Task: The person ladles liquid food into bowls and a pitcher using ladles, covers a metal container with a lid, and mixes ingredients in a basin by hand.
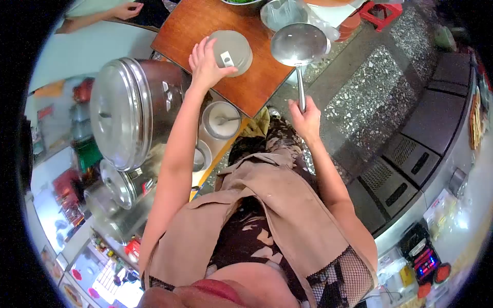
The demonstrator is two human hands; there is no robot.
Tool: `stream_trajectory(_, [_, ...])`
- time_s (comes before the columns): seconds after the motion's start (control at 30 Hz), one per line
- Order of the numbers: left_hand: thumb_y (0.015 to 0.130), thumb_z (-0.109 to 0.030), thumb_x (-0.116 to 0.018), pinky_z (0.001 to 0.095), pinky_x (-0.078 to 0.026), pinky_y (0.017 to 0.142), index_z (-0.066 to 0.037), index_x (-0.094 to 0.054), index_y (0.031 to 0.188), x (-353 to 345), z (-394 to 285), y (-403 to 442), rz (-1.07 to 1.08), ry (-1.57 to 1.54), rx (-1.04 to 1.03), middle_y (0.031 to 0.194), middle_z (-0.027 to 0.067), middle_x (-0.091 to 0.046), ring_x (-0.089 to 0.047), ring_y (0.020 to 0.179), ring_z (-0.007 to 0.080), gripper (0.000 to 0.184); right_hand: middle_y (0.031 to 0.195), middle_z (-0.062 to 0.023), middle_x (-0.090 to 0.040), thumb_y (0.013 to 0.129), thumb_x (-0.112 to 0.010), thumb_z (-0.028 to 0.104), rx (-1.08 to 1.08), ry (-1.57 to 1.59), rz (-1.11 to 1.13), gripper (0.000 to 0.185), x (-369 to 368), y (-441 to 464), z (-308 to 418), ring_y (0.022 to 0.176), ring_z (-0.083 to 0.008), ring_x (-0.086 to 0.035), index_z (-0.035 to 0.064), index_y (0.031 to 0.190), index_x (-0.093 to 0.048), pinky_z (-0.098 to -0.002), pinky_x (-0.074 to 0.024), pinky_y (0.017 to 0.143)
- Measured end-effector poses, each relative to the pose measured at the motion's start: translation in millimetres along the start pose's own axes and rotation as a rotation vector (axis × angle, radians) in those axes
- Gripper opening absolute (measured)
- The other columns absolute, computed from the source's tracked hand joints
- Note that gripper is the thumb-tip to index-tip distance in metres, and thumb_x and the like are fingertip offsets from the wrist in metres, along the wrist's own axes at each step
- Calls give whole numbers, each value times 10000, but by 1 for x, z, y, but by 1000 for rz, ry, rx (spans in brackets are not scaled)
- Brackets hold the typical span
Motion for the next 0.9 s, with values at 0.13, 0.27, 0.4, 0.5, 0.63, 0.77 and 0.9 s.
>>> stream_trajectory(0.13, [622,-399,-710,417,-344,920,-20,-506,1128,-34,66,40,120,-403,354,1180,215,-454,-411,1117,340,664,521,-45,-454,754,-630,249,15,91,11,265,-15,16,-2,504,-118,-424,21,707,-502,-288,-396,504])
stream_trajectory(0.27, [700,-361,-655,378,-395,874,-13,-568,1055,-37,91,46,-111,-391,417,1077,211,-537,-496,1021,328,505,522,-31,-448,755,-636,228,12,144,74,259,-37,29,15,503,-112,-414,19,695,-496,-293,-378,485])
stream_trajectory(0.4, [737,-322,-616,378,-419,843,-23,-601,989,-48,87,77,170,-412,224,982,183,-596,-552,948,296,391,538,-30,-447,748,-647,220,40,189,133,264,-56,44,31,510,-112,-409,18,686,-489,-286,-377,487])
stream_trajectory(0.5, [734,-320,-616,355,-437,812,-33,-617,953,-52,83,82,395,-501,259,933,148,-623,-580,908,262,361,600,-44,-500,726,-675,228,86,173,163,286,-76,58,42,540,-133,-471,21,753,-479,-298,-410,522])
stream_trajectory(0.63, [730,-317,-627,310,-448,773,-44,-623,922,-44,81,58,344,-398,436,896,106,-636,-592,866,213,334,659,-72,-534,683,-719,262,168,187,167,384,-108,71,41,584,-165,-521,16,825,-461,-311,-435,560])
stream_trajectory(0.77, [754,-268,-619,292,-447,739,-21,-607,908,-36,82,27,179,-589,702,861,92,-628,-580,818,179,292,755,-75,-546,673,-729,285,155,203,175,473,-112,71,45,649,-159,-512,-15,945,-486,-298,-434,599])
stream_trajectory(0.9, [797,-163,-591,282,-444,694,2,-574,892,-6,68,12,-83,-1155,712,834,53,-590,-544,772,133,192,904,-93,-562,698,-714,271,219,280,125,497,-116,80,37,780,-156,-546,-37,1012,-481,-287,-448,684])
Point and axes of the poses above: each hand's wrist, its own y-axis towards the middle knuckle, its own x-axis out of the back of the hand, z = x × y, the point moved 3 cm from there along y, towards the middle knuckle
